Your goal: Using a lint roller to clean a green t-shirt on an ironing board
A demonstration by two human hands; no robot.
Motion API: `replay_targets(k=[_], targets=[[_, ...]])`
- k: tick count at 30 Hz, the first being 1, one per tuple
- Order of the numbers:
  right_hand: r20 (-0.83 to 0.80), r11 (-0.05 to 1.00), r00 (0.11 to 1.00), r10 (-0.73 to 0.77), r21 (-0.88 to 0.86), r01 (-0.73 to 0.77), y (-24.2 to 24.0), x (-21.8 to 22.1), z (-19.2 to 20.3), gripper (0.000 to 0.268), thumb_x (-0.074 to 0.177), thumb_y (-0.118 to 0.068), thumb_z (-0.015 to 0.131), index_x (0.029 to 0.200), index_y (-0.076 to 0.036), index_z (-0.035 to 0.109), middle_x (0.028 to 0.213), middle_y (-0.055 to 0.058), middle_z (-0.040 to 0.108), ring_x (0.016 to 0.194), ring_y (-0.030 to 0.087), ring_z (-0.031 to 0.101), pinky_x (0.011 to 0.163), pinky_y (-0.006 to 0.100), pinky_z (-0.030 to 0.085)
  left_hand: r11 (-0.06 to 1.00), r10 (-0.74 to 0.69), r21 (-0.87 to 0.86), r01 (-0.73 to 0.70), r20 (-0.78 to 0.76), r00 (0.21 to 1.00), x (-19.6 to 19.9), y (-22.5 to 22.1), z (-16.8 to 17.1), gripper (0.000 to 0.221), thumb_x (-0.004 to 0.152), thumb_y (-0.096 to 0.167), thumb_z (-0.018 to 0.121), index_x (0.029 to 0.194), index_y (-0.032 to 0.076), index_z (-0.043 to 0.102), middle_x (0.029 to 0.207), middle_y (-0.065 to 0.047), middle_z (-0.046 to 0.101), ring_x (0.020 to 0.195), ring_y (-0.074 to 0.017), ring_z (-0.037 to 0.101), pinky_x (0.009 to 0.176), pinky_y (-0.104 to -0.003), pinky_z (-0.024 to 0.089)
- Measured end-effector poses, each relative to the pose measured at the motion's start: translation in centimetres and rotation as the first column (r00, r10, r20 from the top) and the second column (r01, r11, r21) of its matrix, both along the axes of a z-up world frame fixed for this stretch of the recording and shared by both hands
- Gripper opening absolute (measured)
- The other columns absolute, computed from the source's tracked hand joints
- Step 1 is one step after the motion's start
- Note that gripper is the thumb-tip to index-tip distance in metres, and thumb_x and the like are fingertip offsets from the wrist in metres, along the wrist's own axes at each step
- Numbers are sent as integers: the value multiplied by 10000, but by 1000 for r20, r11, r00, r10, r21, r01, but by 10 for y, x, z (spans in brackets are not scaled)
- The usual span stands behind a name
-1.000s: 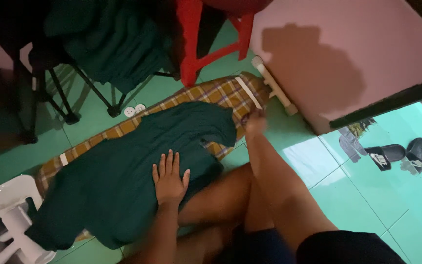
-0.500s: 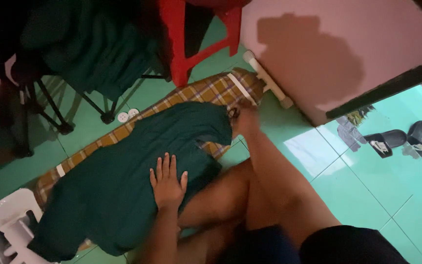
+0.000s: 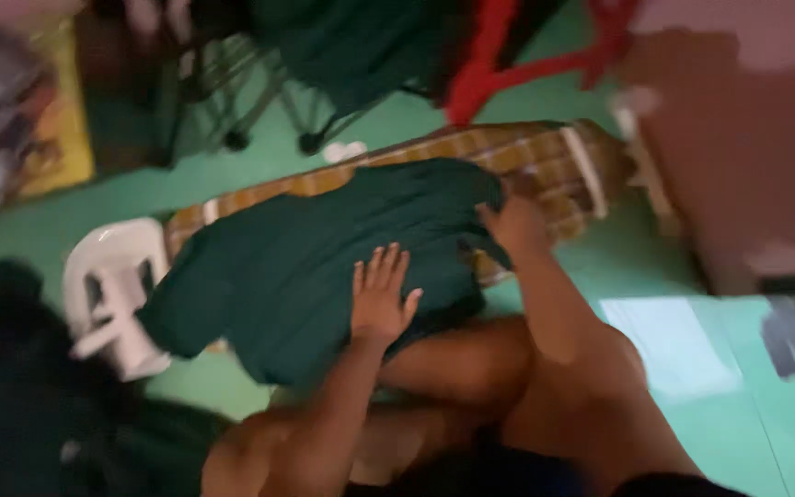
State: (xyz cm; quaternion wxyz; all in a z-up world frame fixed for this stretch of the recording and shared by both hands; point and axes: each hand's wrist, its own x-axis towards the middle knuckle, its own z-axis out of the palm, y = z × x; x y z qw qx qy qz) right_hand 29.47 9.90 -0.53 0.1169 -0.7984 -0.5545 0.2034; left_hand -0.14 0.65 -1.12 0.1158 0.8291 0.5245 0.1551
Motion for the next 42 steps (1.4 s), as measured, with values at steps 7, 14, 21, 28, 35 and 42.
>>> replay_targets(k=[7, 14, 21, 28, 35, 42], targets=[[-66, 959, 998, -17, 280, 35, 9, 92, -64, 407, 1051, -445, 750, 1277, -111, 694, 1201, 135, 707, 1157, 383, 652, 899, 498, 556, 884, 443, -338, -324, 383, 811, -89, 46, 29, 425, 1057, 461, 539, 1377, 203, 645, 1373, -70, 651, 1282, -301, 617, 1101, -490, 464], [-19, 978, 978, -207, -17, 207, 13, 20, 40, 386, 1109, -282, 516, 1430, -67, 522, 1308, 248, 599, 1174, 452, 571, 944, 577, 449, 836, 548, 14, -549, 49, 835, -221, 107, -7, 480, 1006, 370, 541, 1437, 168, 604, 1493, -111, 545, 1352, -387, 480, 1025, -671, 318], [200, 978, 958, -205, -5, 211, 69, 22, 36, 454, 1183, -417, 441, 1294, -20, 632, 1206, 238, 645, 1042, 425, 629, 893, 556, 467, 811, 552, -155, -565, -119, 825, -240, 127, -2, 739, 1066, 534, 369, 1687, 205, 142, 1753, -28, 44, 1595, -408, 24, 1224, -674, 24], [705, 448, 508, -495, -294, 844, 215, 78, -58, 622, 1071, -608, 399, 1552, -227, 300, 1571, 129, 343, 1423, 344, 351, 1148, 576, 240, 811, 581, -15, -585, -95, 808, -237, 129, -5, 761, 1070, 640, 291, 1689, 206, 199, 1746, -45, 113, 1596, -395, 87, 1232, -690, 59], [689, 863, 658, -306, -91, 496, 108, -65, 12, 449, 1051, -357, 492, 1448, -151, 526, 1447, 144, 544, 1274, 334, 563, 1067, 543, 411, 828, 561, 49, -559, -27, 827, -197, 134, 16, 749, 1047, 569, 512, 1657, 205, 276, 1738, -129, 87, 1587, -425, 46, 1210, -738, 20], [270, 612, 639, 720, 186, -769, 58, -172, -29, 741, 1025, -514, 553, 1667, -252, 291, 1744, 54, 140, 1586, 368, 127, 1229, 673, 108, 988, 137, -75, -133, 50, 989, -83, 152, -41, 608, 1074, 363, 553, 1625, 183, 370, 1676, -79, 353, 1573, -285, 275, 1257, -599, 221]])
